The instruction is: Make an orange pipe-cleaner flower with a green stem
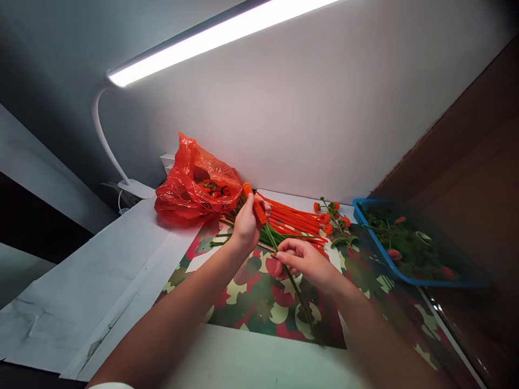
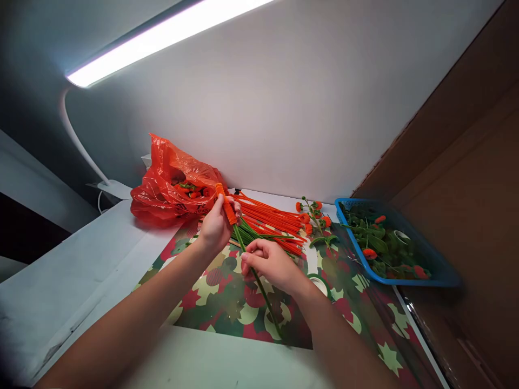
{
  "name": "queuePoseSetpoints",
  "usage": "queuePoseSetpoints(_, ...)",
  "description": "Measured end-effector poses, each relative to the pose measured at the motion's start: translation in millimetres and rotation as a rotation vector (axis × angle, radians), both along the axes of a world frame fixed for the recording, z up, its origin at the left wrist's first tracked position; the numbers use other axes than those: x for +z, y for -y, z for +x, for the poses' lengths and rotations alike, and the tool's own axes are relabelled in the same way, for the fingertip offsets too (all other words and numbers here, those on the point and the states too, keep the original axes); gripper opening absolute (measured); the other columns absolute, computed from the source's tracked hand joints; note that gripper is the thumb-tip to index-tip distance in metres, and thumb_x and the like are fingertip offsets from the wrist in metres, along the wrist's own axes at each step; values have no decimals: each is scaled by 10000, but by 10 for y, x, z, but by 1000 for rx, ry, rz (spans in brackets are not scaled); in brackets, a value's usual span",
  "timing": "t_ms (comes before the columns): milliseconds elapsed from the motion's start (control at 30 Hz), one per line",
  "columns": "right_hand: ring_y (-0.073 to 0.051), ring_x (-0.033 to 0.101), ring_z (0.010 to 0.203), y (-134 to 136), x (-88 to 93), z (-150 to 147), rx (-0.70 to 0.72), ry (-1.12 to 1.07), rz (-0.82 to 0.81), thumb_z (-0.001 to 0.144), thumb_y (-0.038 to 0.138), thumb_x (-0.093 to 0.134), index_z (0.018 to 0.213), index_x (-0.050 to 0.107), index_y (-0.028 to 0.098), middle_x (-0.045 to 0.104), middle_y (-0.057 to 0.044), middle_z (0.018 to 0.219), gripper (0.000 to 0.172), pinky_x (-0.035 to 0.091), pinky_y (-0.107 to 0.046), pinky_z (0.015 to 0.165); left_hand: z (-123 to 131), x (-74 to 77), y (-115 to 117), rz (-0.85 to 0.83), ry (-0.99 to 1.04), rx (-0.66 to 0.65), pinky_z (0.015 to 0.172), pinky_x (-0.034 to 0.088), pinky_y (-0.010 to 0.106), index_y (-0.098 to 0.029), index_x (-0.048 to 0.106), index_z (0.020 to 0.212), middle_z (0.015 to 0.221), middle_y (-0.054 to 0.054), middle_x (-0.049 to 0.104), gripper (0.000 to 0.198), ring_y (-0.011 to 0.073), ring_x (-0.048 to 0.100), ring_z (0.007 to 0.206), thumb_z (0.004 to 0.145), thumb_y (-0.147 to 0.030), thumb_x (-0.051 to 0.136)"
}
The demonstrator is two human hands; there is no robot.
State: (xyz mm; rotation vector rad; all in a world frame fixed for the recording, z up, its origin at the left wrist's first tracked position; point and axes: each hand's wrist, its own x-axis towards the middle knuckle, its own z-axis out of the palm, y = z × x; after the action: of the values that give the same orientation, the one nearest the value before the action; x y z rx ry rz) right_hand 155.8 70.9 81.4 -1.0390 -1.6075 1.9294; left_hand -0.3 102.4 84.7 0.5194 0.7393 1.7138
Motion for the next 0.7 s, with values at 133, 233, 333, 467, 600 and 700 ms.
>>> queuePoseSetpoints(133,-124,625,580,10,-30,48,83,17,37,735,428,718,823,543,166,679,-4,649,327,480,-253,608,-59,62,0,14,29,-4,506,396,171,-173,504,701,573,-20,520,374,85,496,496,997,-333,340)
queuePoseSetpoints(233,-113,599,539,31,-46,21,102,8,14,749,485,692,745,556,158,659,-3,614,354,484,-254,597,-16,53,23,33,22,-19,511,403,175,-172,502,711,584,-17,523,368,85,483,496,999,-321,328)
queuePoseSetpoints(333,-111,594,522,32,-39,-16,53,-16,32,734,530,693,714,561,154,649,-4,598,399,478,-247,571,84,-9,73,55,-11,-59,521,410,181,-169,509,707,577,-11,526,351,90,474,508,983,-344,381)
queuePoseSetpoints(467,-109,597,506,-3,-39,-28,-37,-62,51,709,555,707,706,562,154,649,-3,597,426,464,-239,546,254,-125,163,38,-47,-163,534,418,190,-173,520,706,563,-9,532,334,98,472,513,939,-409,477)
queuePoseSetpoints(600,-118,605,512,-47,-51,18,-91,-88,25,676,553,732,740,551,162,646,6,579,436,448,-238,538,289,-144,174,-3,-56,-171,530,410,186,-169,533,705,571,-2,545,332,100,482,522,945,-389,470)
queuePoseSetpoints(700,-122,609,537,-73,-36,72,-57,-34,44,679,524,738,810,566,160,668,-5,618,423,415,-230,523,170,-68,110,-13,-15,-60,522,403,184,-171,527,679,566,-8,531,346,95,485,515,959,-361,453)
